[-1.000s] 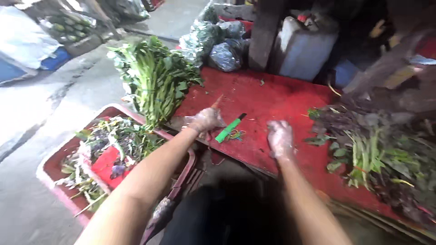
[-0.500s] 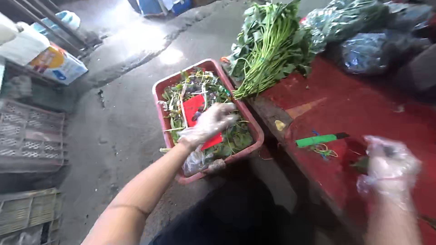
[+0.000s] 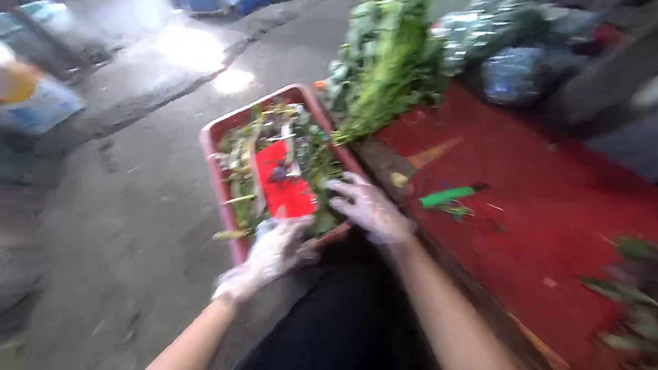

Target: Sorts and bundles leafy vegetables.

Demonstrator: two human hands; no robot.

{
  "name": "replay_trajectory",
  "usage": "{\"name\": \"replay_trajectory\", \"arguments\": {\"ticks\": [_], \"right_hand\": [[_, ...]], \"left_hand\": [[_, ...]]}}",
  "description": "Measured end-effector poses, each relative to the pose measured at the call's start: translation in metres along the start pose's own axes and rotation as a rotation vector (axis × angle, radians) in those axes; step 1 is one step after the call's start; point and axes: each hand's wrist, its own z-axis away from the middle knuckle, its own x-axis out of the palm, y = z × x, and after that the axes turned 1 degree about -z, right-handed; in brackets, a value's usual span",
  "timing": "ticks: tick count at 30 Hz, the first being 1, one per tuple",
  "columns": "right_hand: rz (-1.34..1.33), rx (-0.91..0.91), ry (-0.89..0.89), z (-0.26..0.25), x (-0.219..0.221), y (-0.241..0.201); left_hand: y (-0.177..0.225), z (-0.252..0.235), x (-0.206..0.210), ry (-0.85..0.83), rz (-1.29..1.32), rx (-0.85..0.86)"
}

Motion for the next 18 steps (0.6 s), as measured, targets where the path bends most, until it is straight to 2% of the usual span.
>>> {"name": "replay_trajectory", "arguments": {"ticks": [1,3,5,7,8,9,11,12,14,16,18], "right_hand": [[-0.073,-0.001,0.084,0.013,-0.011,-0.005],[-0.151,-0.021,0.218,0.04,-0.039,0.008],[-0.22,-0.066,0.422,0.08,-0.066,0.035],[-0.231,-0.025,0.779,0.135,-0.086,0.055],[-0.196,0.031,0.996,0.168,-0.091,0.065],[-0.142,0.134,1.191,0.204,-0.096,0.075],[-0.037,0.484,1.491,0.277,-0.101,0.094],[-0.013,0.722,1.547,0.311,-0.102,0.106],[-0.108,1.132,1.483,0.361,-0.097,0.145],[-0.282,1.289,1.383,0.379,-0.085,0.19],[-0.369,1.307,1.369,0.37,-0.08,0.209]], "left_hand": [[0.007,-0.004,-0.001,0.049,0.059,-0.019],[0.024,-0.021,-0.006,0.021,0.214,-0.024],[0.025,-0.045,-0.002,-0.053,0.365,0.105],[0.015,-0.074,0.012,-0.144,0.549,0.26],[0.016,-0.09,0.021,-0.187,0.621,0.325],[0.034,-0.104,0.026,-0.23,0.633,0.375],[0.094,-0.124,0.032,-0.329,0.596,0.433],[0.122,-0.132,0.039,-0.378,0.588,0.444],[0.168,-0.144,0.06,-0.484,0.521,0.489],[0.213,-0.155,0.09,-0.597,0.426,0.585],[0.26,-0.159,0.118,-0.746,0.301,0.65]]}}
